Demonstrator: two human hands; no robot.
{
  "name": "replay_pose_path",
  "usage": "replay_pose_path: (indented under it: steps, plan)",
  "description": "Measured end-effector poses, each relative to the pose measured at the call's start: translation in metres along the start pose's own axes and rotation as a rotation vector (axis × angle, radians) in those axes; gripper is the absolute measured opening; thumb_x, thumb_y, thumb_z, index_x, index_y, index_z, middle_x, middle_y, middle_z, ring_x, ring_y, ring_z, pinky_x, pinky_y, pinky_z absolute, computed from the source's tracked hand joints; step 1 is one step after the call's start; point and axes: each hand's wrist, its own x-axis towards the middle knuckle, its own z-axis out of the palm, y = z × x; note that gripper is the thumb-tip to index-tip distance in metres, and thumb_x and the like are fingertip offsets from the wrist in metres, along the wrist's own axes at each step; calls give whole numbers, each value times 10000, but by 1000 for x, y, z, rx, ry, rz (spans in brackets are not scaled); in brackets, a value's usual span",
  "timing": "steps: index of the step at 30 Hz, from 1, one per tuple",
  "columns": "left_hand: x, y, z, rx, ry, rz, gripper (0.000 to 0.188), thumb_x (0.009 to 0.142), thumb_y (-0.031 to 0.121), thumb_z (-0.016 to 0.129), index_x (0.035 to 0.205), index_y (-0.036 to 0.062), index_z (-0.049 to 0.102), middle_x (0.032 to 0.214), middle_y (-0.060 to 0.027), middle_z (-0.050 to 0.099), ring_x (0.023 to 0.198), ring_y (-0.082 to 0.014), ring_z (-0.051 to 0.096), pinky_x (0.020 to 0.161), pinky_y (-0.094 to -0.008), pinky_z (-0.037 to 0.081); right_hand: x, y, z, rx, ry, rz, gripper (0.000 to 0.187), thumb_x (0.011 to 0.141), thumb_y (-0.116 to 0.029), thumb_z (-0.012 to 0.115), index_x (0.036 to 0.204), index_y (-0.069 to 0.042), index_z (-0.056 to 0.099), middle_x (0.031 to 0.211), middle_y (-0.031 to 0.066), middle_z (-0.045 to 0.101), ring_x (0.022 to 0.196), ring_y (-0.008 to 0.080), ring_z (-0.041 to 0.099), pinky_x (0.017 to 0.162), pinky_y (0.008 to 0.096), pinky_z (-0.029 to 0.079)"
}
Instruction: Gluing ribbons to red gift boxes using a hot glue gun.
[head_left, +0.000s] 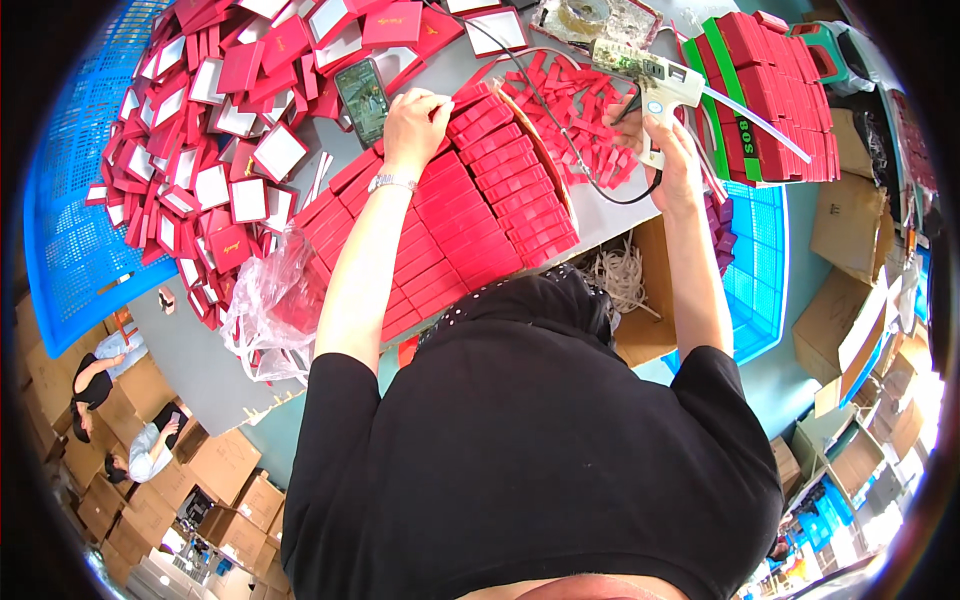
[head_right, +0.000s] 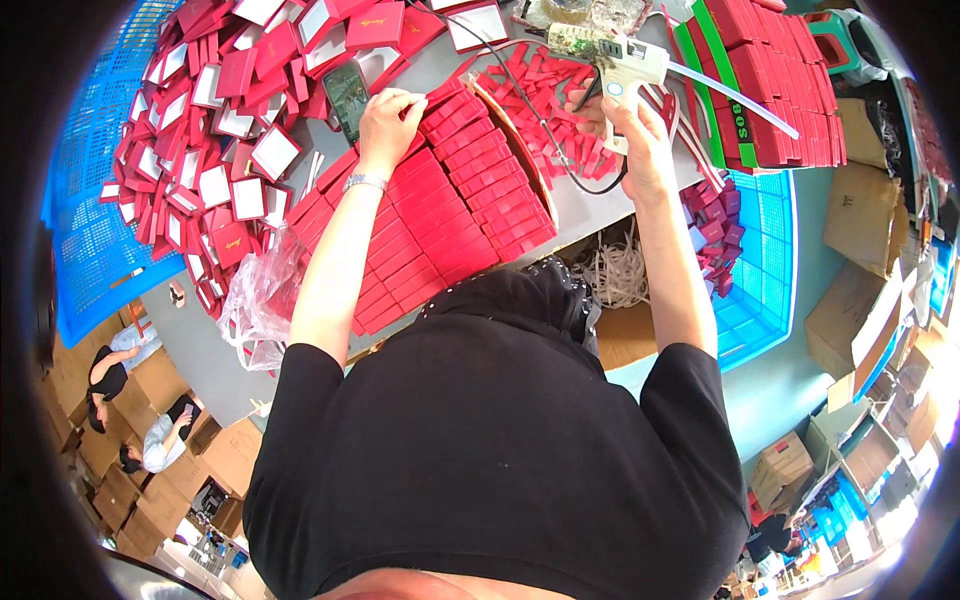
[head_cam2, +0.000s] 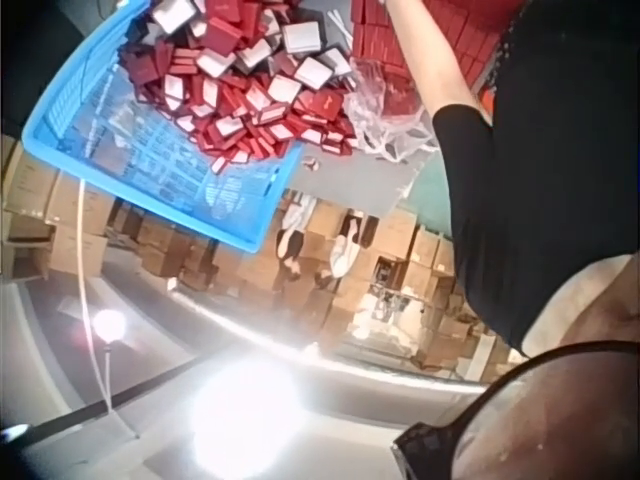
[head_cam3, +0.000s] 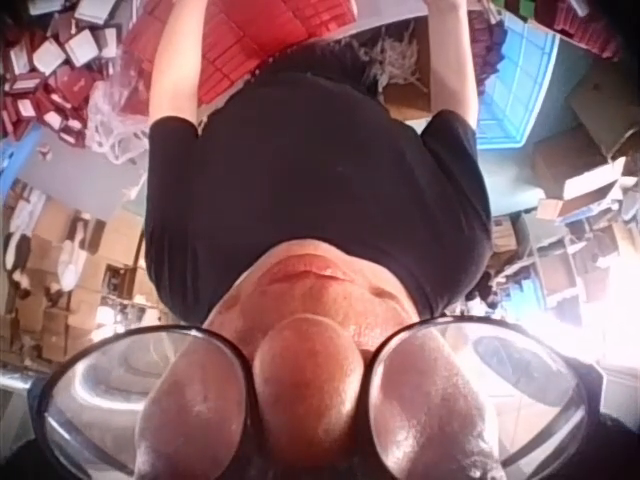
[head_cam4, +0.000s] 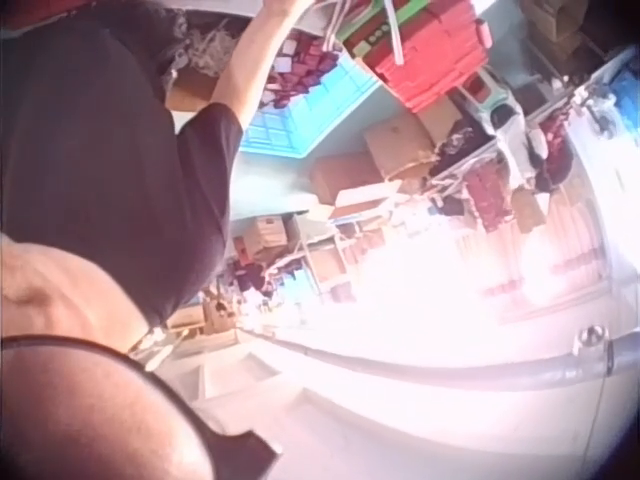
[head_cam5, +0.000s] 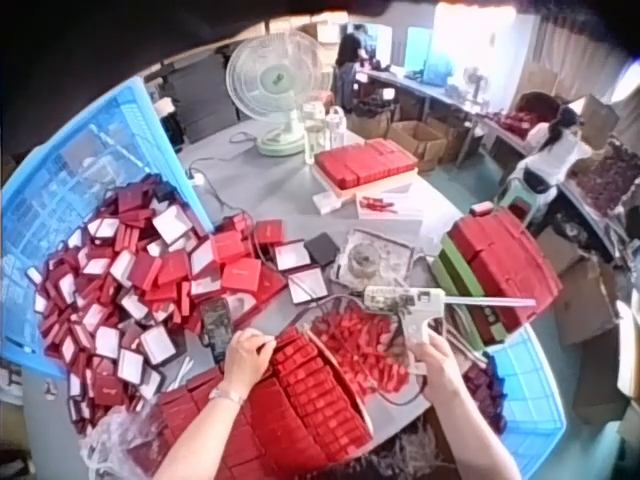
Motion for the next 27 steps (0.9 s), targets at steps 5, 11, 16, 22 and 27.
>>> replay_pose_path:
  steps: [5,11,16,22,27]
  plan:
    - [1,-3,2,-81,-10,-102,86,808,208,726,833,136,764,870,-43,695,849,-262,637,806,-363,507,1,7,-2,28,-11,11,353,954,-241,576,1204,7,614,1110,142,703,1002,227,687,850,343,528]
    - [1,-1,0,-70,-71,-148,104,810,221,725,857,139,770,907,-43,702,878,-256,638,805,-360,509,-3,10,-1,-16,8,43,403,950,-199,531,1257,61,545,1153,208,664,1041,280,669,875,360,537]
    - [-11,21,0,309,-55,264,287,866,200,640,1142,152,701,1156,-16,663,1109,-248,571,932,-396,447,-15,5,-2,-25,-54,-66,385,940,-237,575,1236,10,588,1120,144,691,1080,236,657,961,379,490]
    - [-21,7,-4,289,-142,179,395,916,227,562,1303,163,611,1423,-37,535,1302,-282,456,1063,-478,341,-30,-26,16,90,-250,-121,516,871,-246,605,1264,65,481,1239,228,582,1204,396,567,1061,492,432]
    - [-90,58,-43,64,-113,125,567,830,348,722,1286,50,562,1321,-165,541,1291,-351,451,1062,-487,385,-46,-36,21,67,-283,53,403,844,-133,577,1193,67,556,1069,212,671,1030,294,657,943,406,515]
